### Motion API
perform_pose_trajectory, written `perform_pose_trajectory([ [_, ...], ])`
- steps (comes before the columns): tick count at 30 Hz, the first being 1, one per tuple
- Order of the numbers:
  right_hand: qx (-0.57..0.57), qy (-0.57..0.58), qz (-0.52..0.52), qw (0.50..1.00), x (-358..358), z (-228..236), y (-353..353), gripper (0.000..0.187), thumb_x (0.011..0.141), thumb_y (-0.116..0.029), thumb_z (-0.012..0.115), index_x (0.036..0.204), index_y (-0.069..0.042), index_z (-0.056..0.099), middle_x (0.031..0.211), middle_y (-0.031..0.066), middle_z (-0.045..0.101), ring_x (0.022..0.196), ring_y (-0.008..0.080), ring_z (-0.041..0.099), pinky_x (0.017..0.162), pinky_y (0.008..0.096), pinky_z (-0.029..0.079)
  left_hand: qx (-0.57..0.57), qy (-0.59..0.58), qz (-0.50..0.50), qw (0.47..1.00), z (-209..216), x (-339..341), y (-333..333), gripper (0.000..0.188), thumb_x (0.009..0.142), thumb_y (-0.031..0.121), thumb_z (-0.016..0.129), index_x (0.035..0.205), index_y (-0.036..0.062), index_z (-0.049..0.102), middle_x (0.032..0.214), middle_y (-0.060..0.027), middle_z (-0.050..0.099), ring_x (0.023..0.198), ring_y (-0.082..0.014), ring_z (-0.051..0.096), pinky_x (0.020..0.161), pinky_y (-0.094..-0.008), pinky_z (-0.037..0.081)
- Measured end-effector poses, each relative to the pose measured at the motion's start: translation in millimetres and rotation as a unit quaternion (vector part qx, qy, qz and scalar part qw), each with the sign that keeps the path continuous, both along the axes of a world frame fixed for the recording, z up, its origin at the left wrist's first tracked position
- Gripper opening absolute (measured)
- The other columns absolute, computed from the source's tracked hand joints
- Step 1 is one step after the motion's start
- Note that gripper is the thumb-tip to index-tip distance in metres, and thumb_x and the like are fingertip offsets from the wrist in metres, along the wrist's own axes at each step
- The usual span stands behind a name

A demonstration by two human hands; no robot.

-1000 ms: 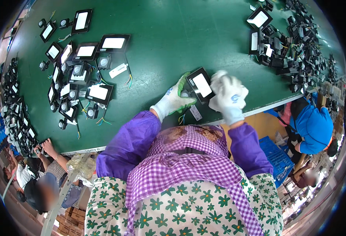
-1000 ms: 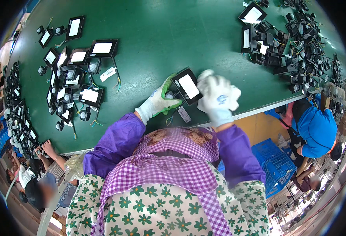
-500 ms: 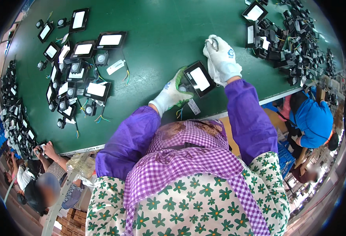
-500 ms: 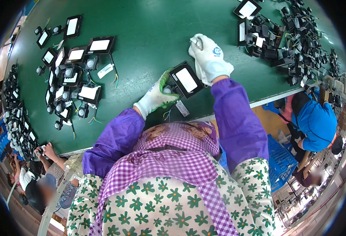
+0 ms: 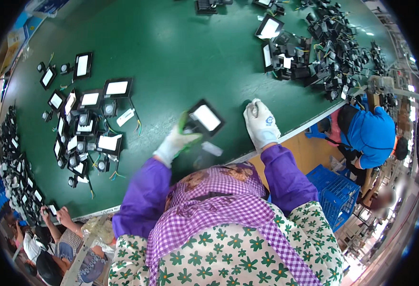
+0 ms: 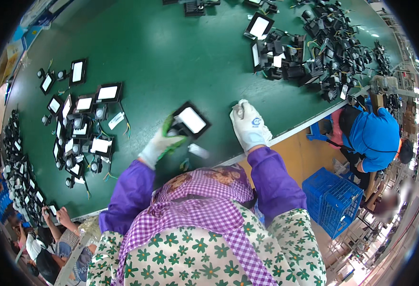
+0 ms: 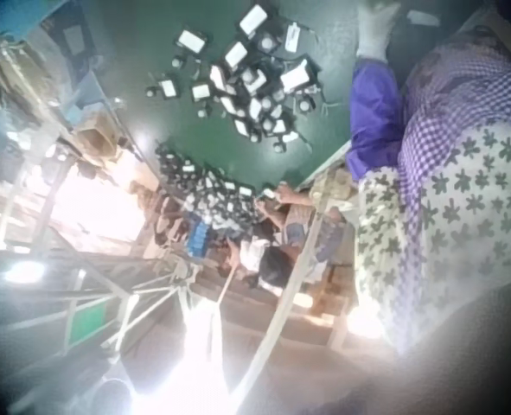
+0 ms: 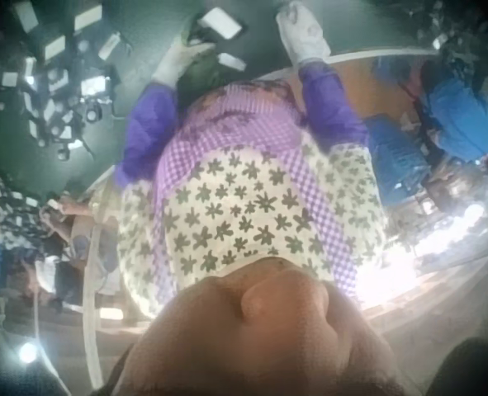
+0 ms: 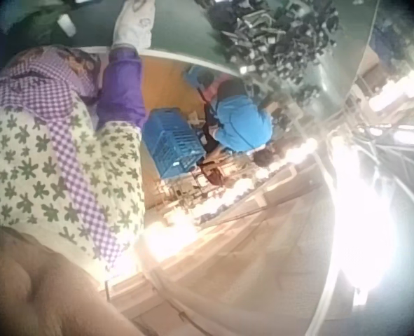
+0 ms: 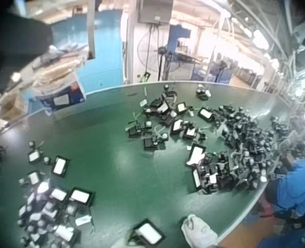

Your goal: The recorder uses a white cloth to wipe the glass and frame of several LED floodlight units on a factory assembly line.

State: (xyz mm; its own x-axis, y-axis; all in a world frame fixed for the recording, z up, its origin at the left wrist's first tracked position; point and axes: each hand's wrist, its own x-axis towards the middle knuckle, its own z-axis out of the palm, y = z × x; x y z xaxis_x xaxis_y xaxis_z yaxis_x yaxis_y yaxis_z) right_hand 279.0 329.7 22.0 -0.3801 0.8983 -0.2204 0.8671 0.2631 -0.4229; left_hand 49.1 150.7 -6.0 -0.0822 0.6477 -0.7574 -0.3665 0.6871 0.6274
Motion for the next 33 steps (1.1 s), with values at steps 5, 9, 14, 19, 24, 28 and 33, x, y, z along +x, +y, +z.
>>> perform_pose_trajectory([
  [5,0.034,0.192,-0.200,0.960,26.4,1.0,65.5,0.031,0.096,-0.026,0.058,0.111,0.001,0.063,0.102,0.0193,0.067,0.094,0.0328,0.065,0.082,0.0379,0.050,-0.011,0.359,-0.137,0.923,42.3,-82.9,-69.0,0.089,0.075,0.021,0.080,0.149,0.0010,0.034,0.091,-0.0114,0.064,0.076,-0.0237,0.063,0.065,-0.0359,0.052],
  [9,0.037,0.308,-0.195,0.930,36.5,7.8,155.8,0.025,0.100,-0.024,0.056,0.104,-0.001,0.067,0.087,0.0063,0.067,0.076,0.0138,0.056,0.073,0.0306,0.048,-0.141,0.617,-0.249,0.733,111.2,-86.4,-59.8,0.093,0.069,0.029,0.081,0.148,0.0038,0.038,0.126,-0.0206,0.056,0.114,-0.0375,0.055,0.099,-0.0448,0.046],
  [14,-0.033,0.286,-0.199,0.937,53.5,-37.7,222.6,0.027,0.097,-0.029,0.059,0.101,-0.003,0.068,0.088,0.0029,0.068,0.077,0.0129,0.056,0.071,0.0301,0.047,0.220,0.582,-0.089,0.778,112.1,-32.8,26.7,0.076,0.075,0.010,0.077,0.144,0.0072,0.046,0.134,-0.0187,0.056,0.124,-0.0320,0.053,0.102,-0.0394,0.046],
  [19,-0.067,0.153,-0.113,0.980,32.5,-27.9,211.6,0.030,0.095,-0.029,0.055,0.108,-0.004,0.067,0.099,0.0166,0.071,0.091,0.0306,0.068,0.079,0.0370,0.051,0.332,0.560,-0.225,0.725,128.7,33.0,169.8,0.071,0.079,0.020,0.074,0.144,0.0142,0.047,0.141,-0.0169,0.050,0.127,-0.0411,0.048,0.105,-0.0469,0.043],
  [24,-0.129,0.219,-0.141,0.957,14.0,-43.2,194.4,0.033,0.092,-0.032,0.062,0.114,-0.008,0.068,0.102,0.0147,0.072,0.091,0.0264,0.068,0.080,0.0375,0.051,0.306,0.614,-0.430,0.587,107.0,76.7,308.5,0.066,0.080,0.015,0.070,0.143,0.0245,0.049,0.151,-0.0129,0.037,0.135,-0.0372,0.039,0.104,-0.0475,0.044],
  [28,-0.164,0.376,-0.199,0.890,20.5,-39.4,163.2,0.028,0.094,-0.016,0.063,0.118,-0.002,0.065,0.100,0.0024,0.069,0.090,0.0113,0.061,0.082,0.0269,0.049,0.343,0.612,-0.438,0.562,80.7,74.2,327.0,0.053,0.078,0.011,0.069,0.129,0.0221,0.059,0.132,-0.0125,0.051,0.119,-0.0358,0.052,0.094,-0.0482,0.049],
  [33,-0.068,0.538,-0.330,0.773,32.2,-36.8,101.9,0.015,0.097,-0.013,0.060,0.105,-0.001,0.066,0.090,0.0003,0.066,0.082,0.0087,0.058,0.073,0.0265,0.048,0.262,0.619,-0.246,0.698,74.5,28.4,235.0,0.043,0.078,0.025,0.071,0.115,0.0087,0.057,0.107,-0.0177,0.057,0.095,-0.0366,0.061,0.082,-0.0453,0.051],
])
